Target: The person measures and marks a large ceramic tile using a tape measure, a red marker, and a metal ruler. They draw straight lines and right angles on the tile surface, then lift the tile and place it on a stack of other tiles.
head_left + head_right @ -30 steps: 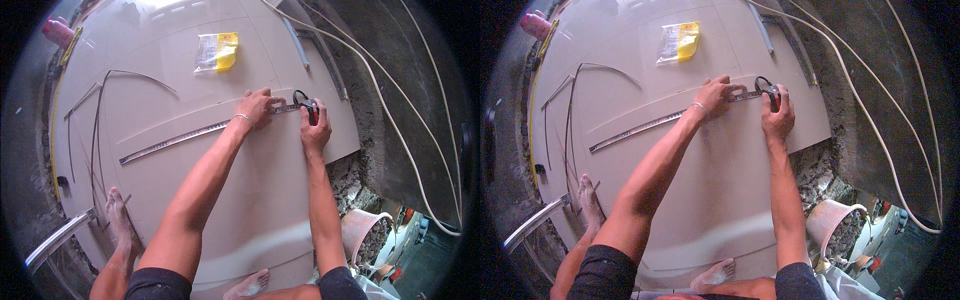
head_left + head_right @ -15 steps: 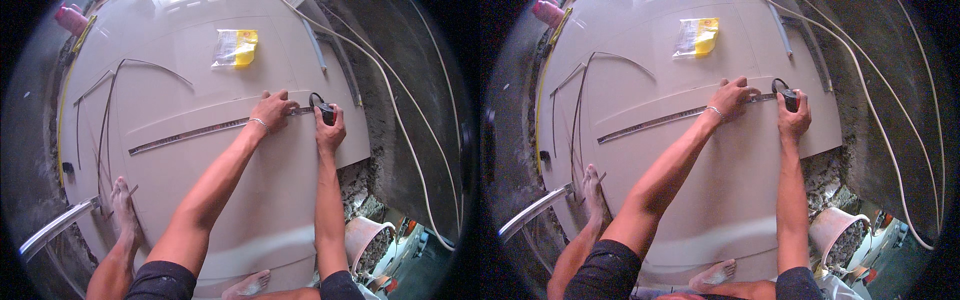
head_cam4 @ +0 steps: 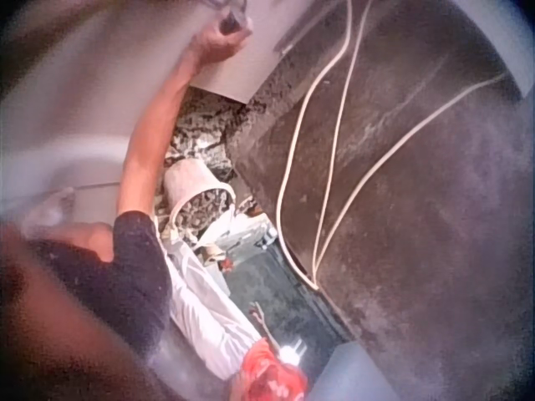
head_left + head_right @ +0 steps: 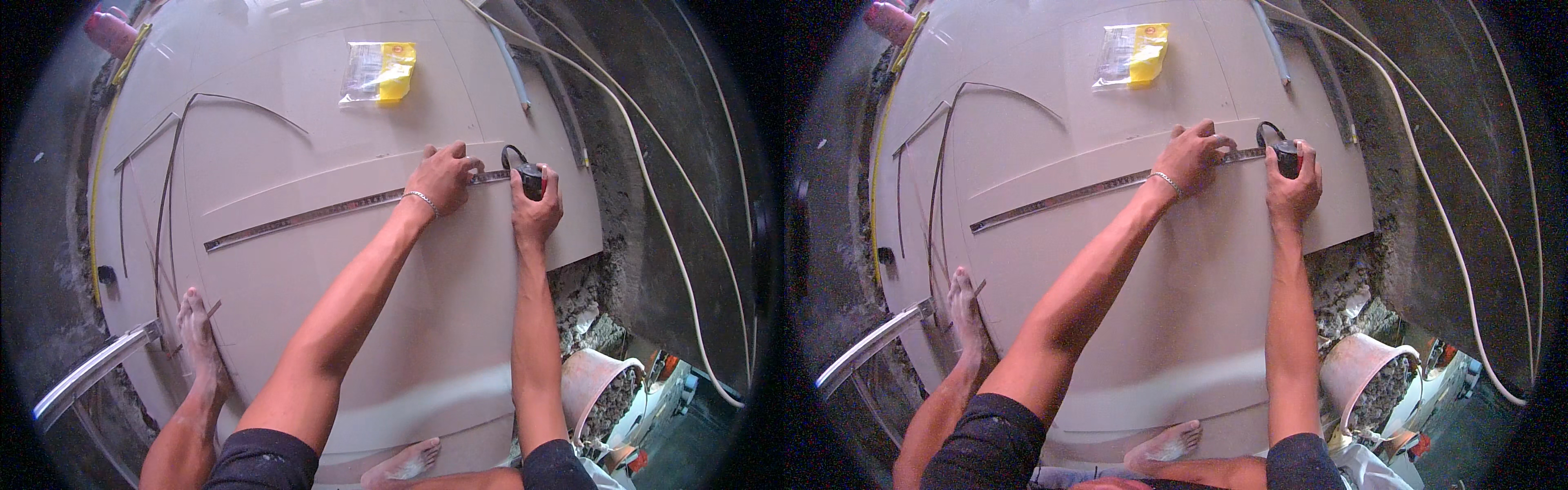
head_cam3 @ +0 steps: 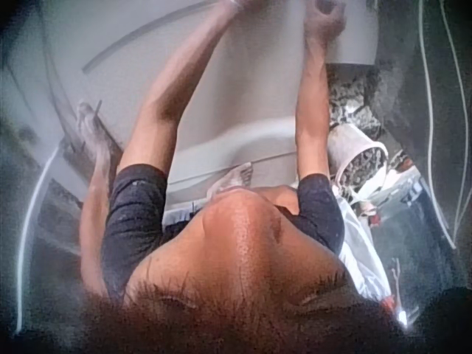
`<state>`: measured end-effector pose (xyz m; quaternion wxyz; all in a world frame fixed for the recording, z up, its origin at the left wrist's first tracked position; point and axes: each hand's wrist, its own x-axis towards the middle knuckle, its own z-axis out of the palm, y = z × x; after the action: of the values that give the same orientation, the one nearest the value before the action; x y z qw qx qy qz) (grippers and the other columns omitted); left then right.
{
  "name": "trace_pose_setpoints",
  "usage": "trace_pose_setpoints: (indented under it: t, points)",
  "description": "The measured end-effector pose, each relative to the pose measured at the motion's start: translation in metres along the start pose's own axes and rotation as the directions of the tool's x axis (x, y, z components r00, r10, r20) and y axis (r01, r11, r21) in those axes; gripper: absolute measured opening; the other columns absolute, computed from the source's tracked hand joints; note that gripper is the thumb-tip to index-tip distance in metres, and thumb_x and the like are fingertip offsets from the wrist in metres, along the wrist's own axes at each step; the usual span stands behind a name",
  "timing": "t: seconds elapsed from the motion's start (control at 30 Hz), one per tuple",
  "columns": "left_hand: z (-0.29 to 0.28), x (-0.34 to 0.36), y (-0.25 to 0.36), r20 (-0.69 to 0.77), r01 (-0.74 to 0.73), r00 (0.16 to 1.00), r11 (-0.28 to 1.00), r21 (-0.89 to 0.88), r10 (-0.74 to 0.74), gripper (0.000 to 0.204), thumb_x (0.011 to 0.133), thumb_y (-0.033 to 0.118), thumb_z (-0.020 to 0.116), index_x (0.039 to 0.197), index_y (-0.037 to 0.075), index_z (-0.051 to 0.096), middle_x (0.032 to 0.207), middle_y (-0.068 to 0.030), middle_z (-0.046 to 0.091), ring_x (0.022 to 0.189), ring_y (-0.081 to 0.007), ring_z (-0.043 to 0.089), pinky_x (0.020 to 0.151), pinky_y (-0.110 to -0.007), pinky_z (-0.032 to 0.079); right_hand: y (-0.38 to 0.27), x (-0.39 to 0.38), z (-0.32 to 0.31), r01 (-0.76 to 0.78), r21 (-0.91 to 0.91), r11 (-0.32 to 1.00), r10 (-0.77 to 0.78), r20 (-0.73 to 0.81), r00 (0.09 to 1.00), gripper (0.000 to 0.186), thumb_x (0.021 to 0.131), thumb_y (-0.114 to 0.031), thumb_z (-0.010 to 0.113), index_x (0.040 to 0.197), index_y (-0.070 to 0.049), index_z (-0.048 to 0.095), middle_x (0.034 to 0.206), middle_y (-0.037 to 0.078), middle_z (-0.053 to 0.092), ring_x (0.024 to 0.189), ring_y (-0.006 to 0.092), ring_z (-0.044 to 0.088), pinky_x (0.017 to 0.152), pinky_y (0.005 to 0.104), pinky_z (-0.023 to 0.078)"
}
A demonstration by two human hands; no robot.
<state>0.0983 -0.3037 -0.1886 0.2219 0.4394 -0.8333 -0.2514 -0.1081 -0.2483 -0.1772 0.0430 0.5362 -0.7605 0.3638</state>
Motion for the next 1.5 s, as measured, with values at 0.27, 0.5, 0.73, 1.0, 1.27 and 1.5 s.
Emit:
trace_pose_setpoints:
  t: [0.27,0.5,0.73,1.0,1.27,1.5]
  points:
    - [-0.004,0.000,0.003,0.030,0.077,0.997,0.994,-0.079,-0.075,0.029,0.087,0.013,0.075,0.112,0.028,0.079,0.110,-0.0041,0.065,0.108,-0.0245,0.069,0.104,-0.043,0.049,-0.006,-0.005,-0.001,-0.019,-0.040,0.999,0.019,-0.004,1.000,0.080,0.085,-0.045,0.088,0.150,-0.010,0.057,0.127,0.021,0.073,0.115,0.0376,0.072,0.098,0.0477,0.057]
    - [-0.003,0.000,0.001,0.015,0.055,0.998,0.997,-0.046,-0.055,0.034,0.084,0.017,0.075,0.114,0.034,0.081,0.108,-0.0041,0.065,0.106,-0.0236,0.068,0.101,-0.043,0.048,-0.013,-0.010,-0.013,-0.143,-0.112,0.983,0.148,0.035,0.988,0.090,0.087,-0.057,0.085,0.154,-0.007,0.053,0.140,0.023,0.068,0.123,0.0393,0.069,0.104,0.0475,0.054]
    - [0.001,0.003,0.003,-0.014,0.073,0.997,0.995,-0.065,-0.074,0.030,0.084,0.019,0.079,0.111,0.032,0.081,0.108,-0.0036,0.065,0.105,-0.0218,0.068,0.099,-0.041,0.048,-0.011,-0.013,-0.014,-0.136,-0.045,0.990,0.139,0.061,0.988,0.081,0.088,-0.051,0.086,0.152,-0.012,0.056,0.134,0.022,0.072,0.121,0.0361,0.072,0.101,0.0450,0.057]
    - [0.001,0.002,0.001,-0.050,0.067,0.996,0.997,-0.032,-0.069,0.042,0.078,0.017,0.084,0.118,0.028,0.076,0.114,-0.0048,0.066,0.106,-0.0273,0.070,0.102,-0.046,0.050,-0.001,-0.008,-0.006,-0.017,0.008,1.000,0.017,-0.001,1.000,0.069,0.092,-0.044,0.084,0.148,-0.012,0.060,0.128,0.018,0.074,0.113,0.0343,0.075,0.097,0.0452,0.059]
    - [-0.009,0.001,0.011,0.003,0.135,0.991,0.991,0.021,-0.136,0.027,0.082,0.012,0.078,0.108,0.021,0.073,0.113,-0.0043,0.064,0.110,-0.0260,0.066,0.098,-0.044,0.051,-0.003,-0.006,-0.011,-0.064,0.011,0.998,0.064,0.039,0.997,0.070,0.089,-0.042,0.088,0.146,-0.014,0.059,0.126,0.020,0.075,0.113,0.0402,0.074,0.094,0.0486,0.059]
    - [-0.006,-0.002,0.016,-0.070,0.070,0.996,0.985,0.158,-0.060,0.018,0.088,0.013,0.073,0.104,0.020,0.071,0.108,-0.0038,0.063,0.109,-0.0231,0.066,0.096,-0.043,0.047,-0.004,-0.007,-0.012,-0.125,-0.006,0.992,0.125,0.105,0.986,0.073,0.090,-0.045,0.086,0.150,-0.016,0.055,0.134,0.020,0.071,0.120,0.0419,0.071,0.098,0.0503,0.058]
